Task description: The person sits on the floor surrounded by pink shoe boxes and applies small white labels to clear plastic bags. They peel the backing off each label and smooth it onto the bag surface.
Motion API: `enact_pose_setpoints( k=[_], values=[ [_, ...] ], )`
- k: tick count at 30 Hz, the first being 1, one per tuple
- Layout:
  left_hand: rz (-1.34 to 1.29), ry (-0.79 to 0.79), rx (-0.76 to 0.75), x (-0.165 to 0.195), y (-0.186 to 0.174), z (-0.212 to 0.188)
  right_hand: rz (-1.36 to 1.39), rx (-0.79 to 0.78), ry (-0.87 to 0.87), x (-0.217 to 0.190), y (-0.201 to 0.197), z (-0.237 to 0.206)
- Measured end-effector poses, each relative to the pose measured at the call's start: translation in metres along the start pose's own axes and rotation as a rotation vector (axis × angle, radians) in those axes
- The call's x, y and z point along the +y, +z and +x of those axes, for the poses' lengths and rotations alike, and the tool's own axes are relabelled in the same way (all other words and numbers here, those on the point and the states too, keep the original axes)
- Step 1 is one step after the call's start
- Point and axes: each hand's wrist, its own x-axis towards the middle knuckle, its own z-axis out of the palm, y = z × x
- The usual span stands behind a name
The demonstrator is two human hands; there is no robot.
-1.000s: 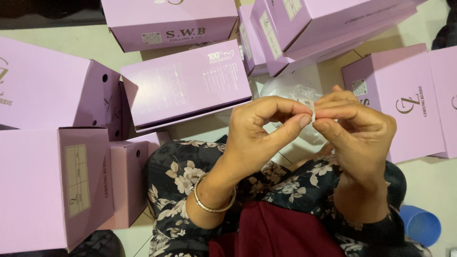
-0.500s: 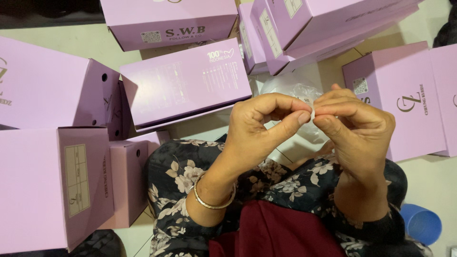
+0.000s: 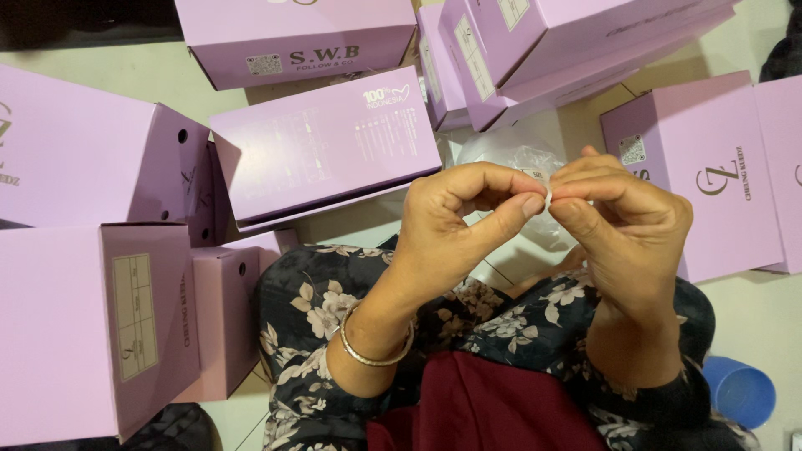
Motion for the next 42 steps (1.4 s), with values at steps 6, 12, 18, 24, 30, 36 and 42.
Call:
enact_pose_setpoints(
  k=[6, 12, 18, 24, 30, 36, 42],
  values=[
    [-0.007, -0.005, -0.003, -0.002, -0.001, 0.001, -0.008, -0.006, 0.003, 0.000, 0.000, 0.000],
    [-0.007, -0.005, -0.007, -0.002, -0.001, 0.001, -0.024, 0.011, -0.001, 0.001, 0.001, 0.000],
    [-0.017, -0.005, -0.013, -0.002, -0.001, 0.001, -0.051, 0.042, -0.022, 0.000, 0.003, -0.002],
    [0.014, 0.005, 0.008, -0.002, 0.000, 0.000, -0.070, 0.051, -0.046, -0.002, 0.006, -0.003],
    [0.053, 0.030, 0.034, -0.001, 0.001, 0.000, -0.116, 0.081, -0.063, -0.001, 0.010, -0.004],
    [0.224, 0.116, 0.045, 0.004, 0.001, 0.002, -0.201, 0.090, -0.125, 0.004, 0.010, -0.004],
    [0.317, 0.121, -0.012, 0.009, -0.004, 0.003, -0.286, 0.029, -0.181, 0.007, 0.005, 0.000]
  ],
)
